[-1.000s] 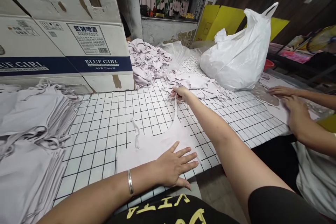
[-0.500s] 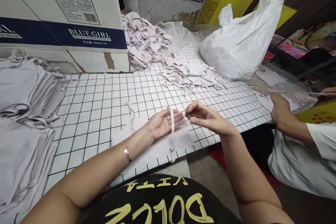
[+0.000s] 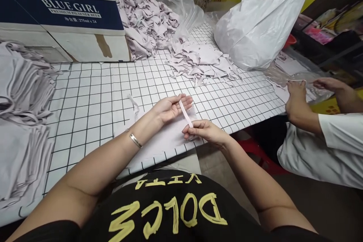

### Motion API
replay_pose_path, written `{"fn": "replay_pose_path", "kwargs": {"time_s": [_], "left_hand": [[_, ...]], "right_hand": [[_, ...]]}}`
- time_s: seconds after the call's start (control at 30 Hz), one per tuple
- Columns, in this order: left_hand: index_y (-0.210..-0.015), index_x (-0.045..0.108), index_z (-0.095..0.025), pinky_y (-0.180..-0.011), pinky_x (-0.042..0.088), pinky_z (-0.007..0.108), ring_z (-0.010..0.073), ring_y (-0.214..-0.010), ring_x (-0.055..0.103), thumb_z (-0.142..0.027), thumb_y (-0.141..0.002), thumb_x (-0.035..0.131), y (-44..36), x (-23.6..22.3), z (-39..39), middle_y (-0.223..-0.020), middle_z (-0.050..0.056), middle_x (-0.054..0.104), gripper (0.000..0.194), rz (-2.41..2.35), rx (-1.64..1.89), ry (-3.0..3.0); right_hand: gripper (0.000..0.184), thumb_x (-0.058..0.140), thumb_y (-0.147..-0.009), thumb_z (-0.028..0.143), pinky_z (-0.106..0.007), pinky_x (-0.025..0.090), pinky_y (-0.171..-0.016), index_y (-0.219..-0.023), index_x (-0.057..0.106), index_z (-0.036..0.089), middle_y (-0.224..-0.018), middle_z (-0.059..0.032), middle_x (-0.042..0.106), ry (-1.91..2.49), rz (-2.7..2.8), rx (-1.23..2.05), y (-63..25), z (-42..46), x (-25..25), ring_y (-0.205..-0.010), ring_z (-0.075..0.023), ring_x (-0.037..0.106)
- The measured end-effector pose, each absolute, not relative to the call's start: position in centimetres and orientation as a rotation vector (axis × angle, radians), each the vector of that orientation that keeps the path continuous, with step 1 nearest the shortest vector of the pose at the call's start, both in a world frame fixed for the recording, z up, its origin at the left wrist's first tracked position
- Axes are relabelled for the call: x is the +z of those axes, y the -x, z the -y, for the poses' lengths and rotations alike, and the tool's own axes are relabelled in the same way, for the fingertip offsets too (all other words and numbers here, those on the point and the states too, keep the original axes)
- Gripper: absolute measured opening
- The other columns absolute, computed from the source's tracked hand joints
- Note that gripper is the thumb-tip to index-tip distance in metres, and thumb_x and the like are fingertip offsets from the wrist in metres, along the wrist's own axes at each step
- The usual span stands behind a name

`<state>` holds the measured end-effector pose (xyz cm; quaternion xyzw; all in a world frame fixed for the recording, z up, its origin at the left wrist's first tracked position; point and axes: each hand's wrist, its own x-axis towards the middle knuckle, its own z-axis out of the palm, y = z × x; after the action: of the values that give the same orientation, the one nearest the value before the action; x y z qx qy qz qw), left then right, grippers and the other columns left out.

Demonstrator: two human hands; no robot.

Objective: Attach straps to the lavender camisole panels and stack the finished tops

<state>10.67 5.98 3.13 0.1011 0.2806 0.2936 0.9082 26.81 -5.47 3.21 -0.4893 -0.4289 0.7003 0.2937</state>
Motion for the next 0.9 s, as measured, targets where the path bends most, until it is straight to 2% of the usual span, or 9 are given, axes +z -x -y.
{"fn": "replay_pose_path", "kwargs": {"time_s": [0.1, 0.2, 0.3, 0.4, 0.47, 0.6, 0.67, 0.8, 0.9], "left_hand": [[-0.103, 0.058, -0.007, -0.086, 0.059, 0.034, 0.0195, -0.091, 0.07, -0.004, -0.092, 0.046, -10.6, 3.0, -6.7, -0.098, 0.014, 0.069, 0.017, -0.591, 0.633, -0.2], [-0.109, 0.057, -0.007, -0.083, 0.059, 0.034, 0.0207, -0.091, 0.07, -0.004, -0.092, 0.044, -10.6, 3.3, -7.0, -0.096, 0.015, 0.069, 0.022, -0.651, 0.66, -0.182], [-0.113, 0.055, -0.007, -0.083, 0.059, 0.034, 0.0202, -0.089, 0.07, -0.004, -0.093, 0.04, -10.8, 3.3, -7.3, -0.094, 0.014, 0.069, 0.025, -0.714, 0.672, -0.183], [-0.11, 0.056, -0.007, -0.085, 0.058, 0.034, 0.0193, -0.089, 0.07, -0.005, -0.093, 0.04, -11.0, 2.8, -7.7, -0.093, 0.014, 0.069, 0.024, -0.751, 0.672, -0.229], [-0.104, 0.058, -0.008, -0.085, 0.057, 0.034, 0.0194, -0.088, 0.069, -0.007, -0.092, 0.042, -10.8, 2.6, -8.0, -0.093, 0.015, 0.069, 0.02, -0.79, 0.626, -0.343], [-0.085, 0.063, -0.012, -0.078, 0.053, 0.036, 0.0207, -0.079, 0.066, -0.023, -0.088, 0.054, -8.4, 2.6, -7.6, -0.083, 0.013, 0.068, 0.014, -1.073, 0.504, -1.016], [-0.081, 0.063, -0.016, -0.076, 0.048, 0.035, 0.0207, -0.078, 0.062, -0.027, -0.086, 0.056, -6.8, 2.4, -6.8, -0.08, 0.008, 0.067, 0.014, -1.275, 0.539, -1.505], [-0.078, 0.062, -0.019, -0.079, 0.039, 0.039, 0.0248, -0.088, 0.057, -0.034, -0.085, 0.055, -5.3, 1.4, -4.4, -0.089, 0.008, 0.066, 0.018, -1.385, 0.397, -2.134], [-0.086, 0.062, -0.019, -0.085, 0.033, 0.045, 0.0291, -0.098, 0.052, -0.04, -0.083, 0.06, -5.7, 0.4, -3.0, -0.097, 0.008, 0.065, 0.022, -1.405, 0.3, -2.255]], "right_hand": [[0.033, 0.068, -0.082, 0.042, -0.033, 0.049, -0.089, -0.097, 0.073, 0.013, -0.09, -0.0076, 0.073, 1.331, 1.225, 1.858, -27.9, 5.7, 3.7, -0.088, -0.0164, 0.067], [0.032, 0.066, -0.085, 0.042, -0.03, 0.048, -0.089, -0.096, 0.074, 0.013, -0.095, -0.0088, 0.073, 1.332, 1.268, 1.916, -28.8, 6.0, 4.1, -0.092, -0.0162, 0.066], [0.032, 0.063, -0.088, 0.04, -0.023, 0.049, -0.075, -0.096, 0.074, 0.011, -0.092, -0.0094, 0.074, 1.297, 1.248, 2.008, -29.6, 6.2, 3.9, -0.082, -0.0127, 0.066], [0.033, 0.063, -0.088, 0.038, -0.018, 0.045, -0.056, -0.099, 0.071, 0.008, -0.081, -0.0095, 0.073, 1.212, 1.151, 2.162, -30.1, 6.0, 3.6, -0.068, -0.0108, 0.066], [0.031, 0.067, -0.086, 0.034, -0.017, 0.044, -0.053, -0.104, 0.069, 0.009, -0.085, -0.0107, 0.073, 1.172, 1.063, 2.226, -30.4, 5.6, 3.6, -0.071, -0.0124, 0.068], [0.028, 0.075, -0.078, 0.026, -0.024, 0.054, -0.07, -0.102, 0.068, 0.014, -0.101, -0.0102, 0.072, 1.171, 0.921, 2.159, -30.4, 3.9, 4.5, -0.088, -0.0166, 0.07], [0.023, 0.076, -0.076, 0.026, -0.024, 0.054, -0.075, -0.095, 0.07, 0.015, -0.1, -0.0078, 0.072, 1.179, 0.956, 2.018, -30.2, 2.3, 5.1, -0.087, -0.014, 0.068], [0.017, 0.079, -0.072, 0.024, -0.018, 0.047, -0.06, -0.085, 0.071, 0.014, -0.084, -0.0021, 0.07, 1.282, 1.108, 1.648, -29.2, -1.6, 5.5, -0.064, -0.0052, 0.058], [0.019, 0.08, -0.07, 0.026, -0.019, 0.043, -0.052, -0.078, 0.068, 0.014, -0.077, -0.0021, 0.068, 1.34, 1.087, 1.631, -28.1, -4.1, 4.9, -0.062, -0.0071, 0.059]]}}
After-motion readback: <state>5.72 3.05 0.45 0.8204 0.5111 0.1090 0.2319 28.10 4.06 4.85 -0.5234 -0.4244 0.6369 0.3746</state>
